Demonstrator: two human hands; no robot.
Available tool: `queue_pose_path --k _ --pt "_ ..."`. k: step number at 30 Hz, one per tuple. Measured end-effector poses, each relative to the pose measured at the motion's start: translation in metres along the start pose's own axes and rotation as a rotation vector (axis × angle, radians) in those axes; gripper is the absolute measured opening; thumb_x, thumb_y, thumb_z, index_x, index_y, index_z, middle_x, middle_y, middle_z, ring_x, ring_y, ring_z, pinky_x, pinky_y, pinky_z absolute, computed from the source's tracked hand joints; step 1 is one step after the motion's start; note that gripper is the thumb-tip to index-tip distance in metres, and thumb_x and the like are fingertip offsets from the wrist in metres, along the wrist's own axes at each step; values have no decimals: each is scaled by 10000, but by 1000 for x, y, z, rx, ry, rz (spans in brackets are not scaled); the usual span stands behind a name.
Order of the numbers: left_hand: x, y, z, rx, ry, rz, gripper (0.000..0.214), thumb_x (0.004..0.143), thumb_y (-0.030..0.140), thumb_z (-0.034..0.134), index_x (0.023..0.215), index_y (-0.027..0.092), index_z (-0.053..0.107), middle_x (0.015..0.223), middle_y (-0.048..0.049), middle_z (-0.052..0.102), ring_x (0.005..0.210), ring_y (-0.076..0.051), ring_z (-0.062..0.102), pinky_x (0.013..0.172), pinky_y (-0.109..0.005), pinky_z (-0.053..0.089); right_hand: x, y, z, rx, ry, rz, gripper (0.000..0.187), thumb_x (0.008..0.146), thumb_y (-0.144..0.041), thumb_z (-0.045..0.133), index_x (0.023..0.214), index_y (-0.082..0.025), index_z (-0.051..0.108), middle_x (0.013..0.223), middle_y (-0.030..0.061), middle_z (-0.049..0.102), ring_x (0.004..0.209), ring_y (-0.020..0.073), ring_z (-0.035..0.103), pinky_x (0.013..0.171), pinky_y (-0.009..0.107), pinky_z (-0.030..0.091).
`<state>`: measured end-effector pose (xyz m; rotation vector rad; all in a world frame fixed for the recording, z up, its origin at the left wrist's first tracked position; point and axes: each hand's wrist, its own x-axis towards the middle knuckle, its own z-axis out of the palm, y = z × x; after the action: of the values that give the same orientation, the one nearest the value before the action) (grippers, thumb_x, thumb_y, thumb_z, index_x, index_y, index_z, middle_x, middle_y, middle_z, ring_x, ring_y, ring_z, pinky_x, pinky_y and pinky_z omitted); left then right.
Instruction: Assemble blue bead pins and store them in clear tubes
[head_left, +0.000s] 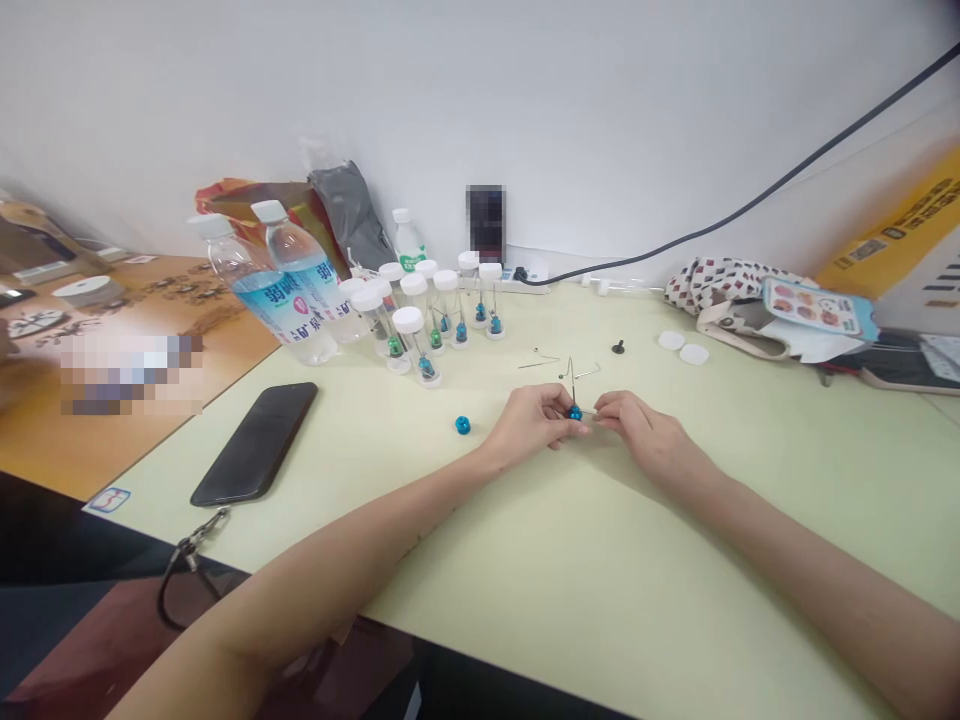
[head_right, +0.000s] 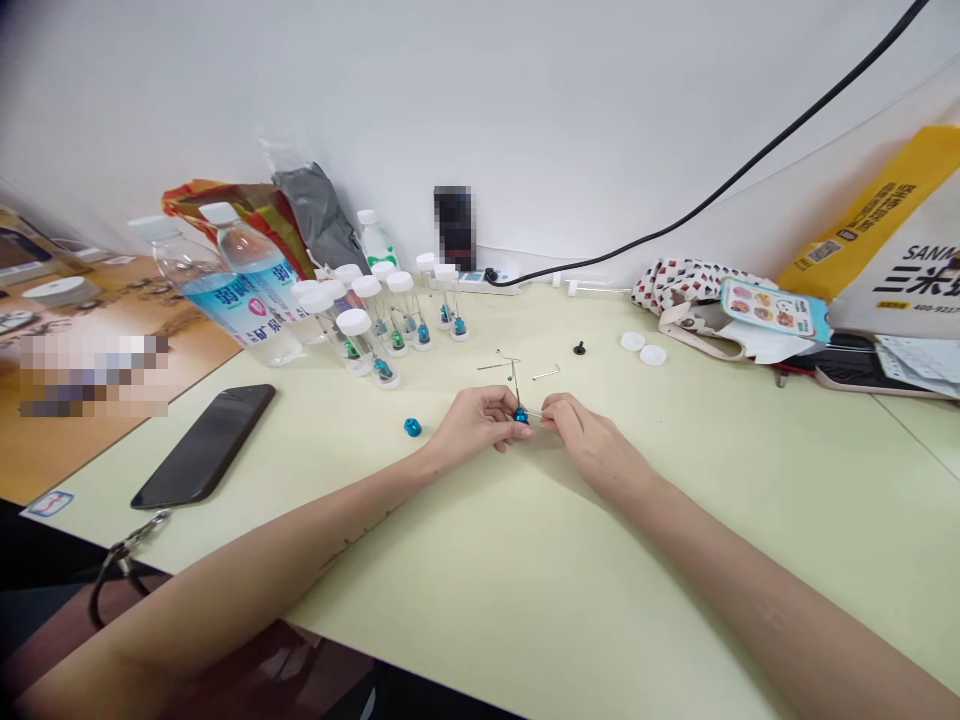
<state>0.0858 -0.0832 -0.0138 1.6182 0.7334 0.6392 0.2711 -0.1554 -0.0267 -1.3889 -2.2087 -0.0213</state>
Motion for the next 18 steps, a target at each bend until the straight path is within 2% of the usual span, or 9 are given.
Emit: queue_pose_path --k 5,9,15,18 --pt "0 -1 0 22 -18 15 289 639 352 706 746 138 543 645 -6 555 568 -91 526 473 -212 489 -5 2 1 74 -33 48 229 900 -164 330 1086 -218 452 1181 87 581 1046 195 600 782 303 519" --pt "0 -1 0 27 -14 24 285 640 352 701 740 136 545 641 -6 555 557 -87 520 464 -205 479 -7 3 3 89 -38 71 243 889 -164 343 1102 -215 451 1192 84 587 1049 196 603 781 301 522" --pt "-1 0 -1 75 -9 28 277 646 358 690 740 136 554 607 5 547 529 -87 519 453 -200 457 -5 4 4 52 -40 77 196 887 -181 374 1049 -209 481 1105 100 638 962 211 641 703 309 524" --pt "-1 1 -1 98 -12 29 277 653 366 686 746 138 559 593 9 547 519 -89 520 458 -202 446 -4 2 4 10 -23 71 159 904 -214 374 1009 -207 494 993 96 672 824 199 666 611 278 503"
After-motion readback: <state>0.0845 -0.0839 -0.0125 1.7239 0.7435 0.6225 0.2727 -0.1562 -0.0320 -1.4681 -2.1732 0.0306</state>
